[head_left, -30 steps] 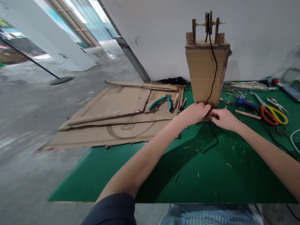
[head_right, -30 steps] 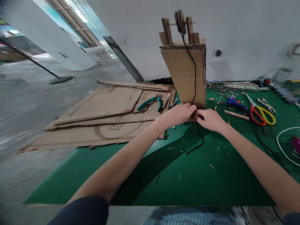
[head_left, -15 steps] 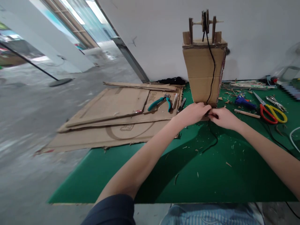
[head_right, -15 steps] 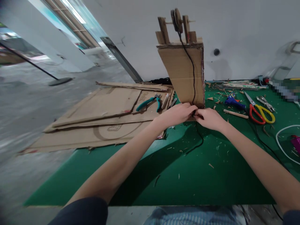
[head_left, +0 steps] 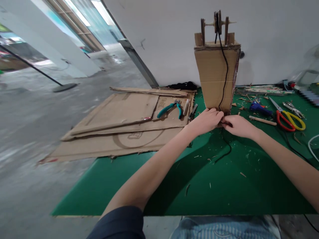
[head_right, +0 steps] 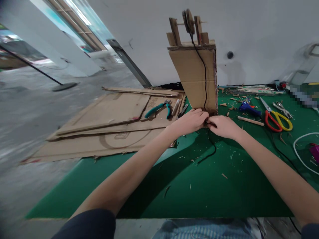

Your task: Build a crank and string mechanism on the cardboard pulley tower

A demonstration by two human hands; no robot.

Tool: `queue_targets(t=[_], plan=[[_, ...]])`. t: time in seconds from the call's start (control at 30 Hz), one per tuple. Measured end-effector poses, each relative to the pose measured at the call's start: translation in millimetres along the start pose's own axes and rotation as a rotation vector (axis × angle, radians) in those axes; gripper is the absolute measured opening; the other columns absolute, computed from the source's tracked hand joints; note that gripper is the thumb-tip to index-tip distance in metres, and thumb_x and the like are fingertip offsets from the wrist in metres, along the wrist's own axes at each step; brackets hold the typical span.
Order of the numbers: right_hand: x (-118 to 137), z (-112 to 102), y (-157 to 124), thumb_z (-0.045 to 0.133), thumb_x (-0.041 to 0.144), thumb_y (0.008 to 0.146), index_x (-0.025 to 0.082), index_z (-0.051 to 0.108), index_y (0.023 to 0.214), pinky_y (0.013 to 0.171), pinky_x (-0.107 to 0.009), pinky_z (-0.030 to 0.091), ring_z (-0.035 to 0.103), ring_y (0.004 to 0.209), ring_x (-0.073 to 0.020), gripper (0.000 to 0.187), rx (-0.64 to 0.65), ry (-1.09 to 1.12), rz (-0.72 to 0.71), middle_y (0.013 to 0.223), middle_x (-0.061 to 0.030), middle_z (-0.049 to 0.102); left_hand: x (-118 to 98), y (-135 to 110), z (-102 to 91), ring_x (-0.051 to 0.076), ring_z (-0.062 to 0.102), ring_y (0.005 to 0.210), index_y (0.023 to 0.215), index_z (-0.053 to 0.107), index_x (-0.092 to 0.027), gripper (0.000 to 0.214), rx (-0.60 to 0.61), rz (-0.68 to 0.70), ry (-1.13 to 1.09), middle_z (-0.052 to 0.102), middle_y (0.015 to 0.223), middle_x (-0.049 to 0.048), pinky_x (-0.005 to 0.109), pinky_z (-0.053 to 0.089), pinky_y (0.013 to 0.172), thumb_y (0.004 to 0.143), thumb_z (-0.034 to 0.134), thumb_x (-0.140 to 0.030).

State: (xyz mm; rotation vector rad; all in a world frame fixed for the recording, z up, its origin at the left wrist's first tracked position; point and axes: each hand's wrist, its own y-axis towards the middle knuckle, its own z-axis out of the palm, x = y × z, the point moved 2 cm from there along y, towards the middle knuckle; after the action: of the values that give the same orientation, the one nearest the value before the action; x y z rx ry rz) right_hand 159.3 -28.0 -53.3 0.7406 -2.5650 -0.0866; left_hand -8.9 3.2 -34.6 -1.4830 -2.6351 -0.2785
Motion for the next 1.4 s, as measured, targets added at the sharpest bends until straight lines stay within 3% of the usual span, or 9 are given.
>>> queue_targets(t=[0.13,0.23,0.4,0.53,0.73,0.9,1.07,1.23,1.4], plan=[[5.4,-5.7,-1.7,0.051,0.023,0.089,0.020,0.069,0.088,0.073,-0.030,0.042,0.060,0.085,-0.0180,0.018,0.092,0.069,-0.099,0.095,-0.0065,0.070,0.7,0.8,2.2,0.025,0.055,0.096,0.104,0.052,-0.013,0.013,-0.004,-0.038,-0.016,0.062,0.102,0.0137,0.035,0.041,0.081,0.093,0.045,-0.019],[7.3,-10.8,-2.3,0.053,0.026,0.089,0.020,0.069,0.088,0.072,-0.030,0.043,0.060,0.078,-0.0166,0.018,0.149,0.195,-0.095,0.089,-0.0049,0.070,3.3,-0.3,-0.1,0.023,0.054,0.095,0.104,0.052,-0.015,0.015,-0.013,-0.040,-0.083,0.062,0.101,0.0122,0.034,0.042,0.081,0.091,0.045,-0.015],[4.9,-16.5,-2.7,0.051,0.024,0.087,0.019,0.068,0.089,0.065,-0.028,0.040,0.058,0.070,-0.0140,0.018,0.031,0.273,0.022,0.083,-0.0024,0.070,5.9,-1.9,-6.2,0.022,0.055,0.097,0.107,0.052,-0.017,0.020,-0.008,-0.026,-0.188,0.061,0.098,0.0094,0.031,0.043,0.079,0.087,0.050,-0.017],[7.8,-13.8,-3.3,0.056,0.034,0.087,0.021,0.067,0.090,0.060,-0.028,0.034,0.057,0.070,-0.0146,0.017,-0.091,0.050,0.064,0.083,-0.0022,0.070,5.9,-2.0,-9.6,0.023,0.056,0.097,0.111,0.051,-0.017,0.022,-0.004,-0.084,-0.239,0.060,0.097,0.0093,0.031,0.044,0.077,0.089,0.050,-0.019],[13.3,-1.4,-2.3,0.045,0.033,0.093,0.020,0.065,0.085,0.054,-0.028,0.022,0.058,0.069,-0.0151,0.025,-0.113,-0.321,0.095,0.086,-0.0044,0.070,5.8,-2.5,-11.3,0.023,0.059,0.097,0.120,0.050,-0.017,0.034,0.017,-0.171,-0.281,0.060,0.102,0.0108,0.033,0.046,0.078,0.087,0.044,-0.013],[18.7,2.0,-5.0,0.044,0.032,0.093,0.019,0.067,0.087,0.054,-0.029,0.020,0.059,0.069,-0.0155,0.028,-0.128,-0.394,0.072,0.086,-0.0049,0.071,6.3,-2.0,-11.6,0.024,0.056,0.110,0.120,0.050,-0.015,0.038,-0.051,-0.140,-0.302,0.060,0.117,0.0127,0.035,0.046,0.086,0.083,0.044,-0.009],[30.6,14.0,-5.1,0.038,0.033,0.096,0.019,0.068,0.093,0.055,-0.030,0.022,0.064,0.073,-0.0179,0.033,-0.138,-0.431,0.003,0.089,-0.0057,0.073,11.3,-1.5,-12.7,0.020,0.061,0.091,0.117,0.052,-0.014,0.035,-0.010,-0.150,-0.360,0.065,0.099,0.0101,0.031,0.046,0.075,0.084,0.042,-0.008],[34.7,23.1,5.3,0.039,0.030,0.095,0.017,0.066,0.101,0.056,-0.031,0.027,0.067,0.074,-0.0220,0.031,-0.156,-0.474,0.207,0.094,-0.0097,0.073,14.0,1.5,-8.6,0.021,0.063,0.089,0.119,0.052,-0.013,0.039,0.002,-0.152,-0.443,0.067,0.092,0.0089,0.031,0.047,0.075,0.080,0.049,-0.007],[32.6,21.7,12.7,0.042,0.031,0.094,0.017,0.065,0.103,0.059,-0.030,0.033,0.068,0.078,-0.0237,0.028,-0.133,-0.466,0.294,0.097,-0.0111,0.074,15.5,2.6,-5.5,0.020,0.064,0.092,0.117,0.051,-0.015,0.039,-0.029,-0.152,-0.533,0.069,0.098,0.0092,0.032,0.048,0.079,0.080,0.047,-0.005]])
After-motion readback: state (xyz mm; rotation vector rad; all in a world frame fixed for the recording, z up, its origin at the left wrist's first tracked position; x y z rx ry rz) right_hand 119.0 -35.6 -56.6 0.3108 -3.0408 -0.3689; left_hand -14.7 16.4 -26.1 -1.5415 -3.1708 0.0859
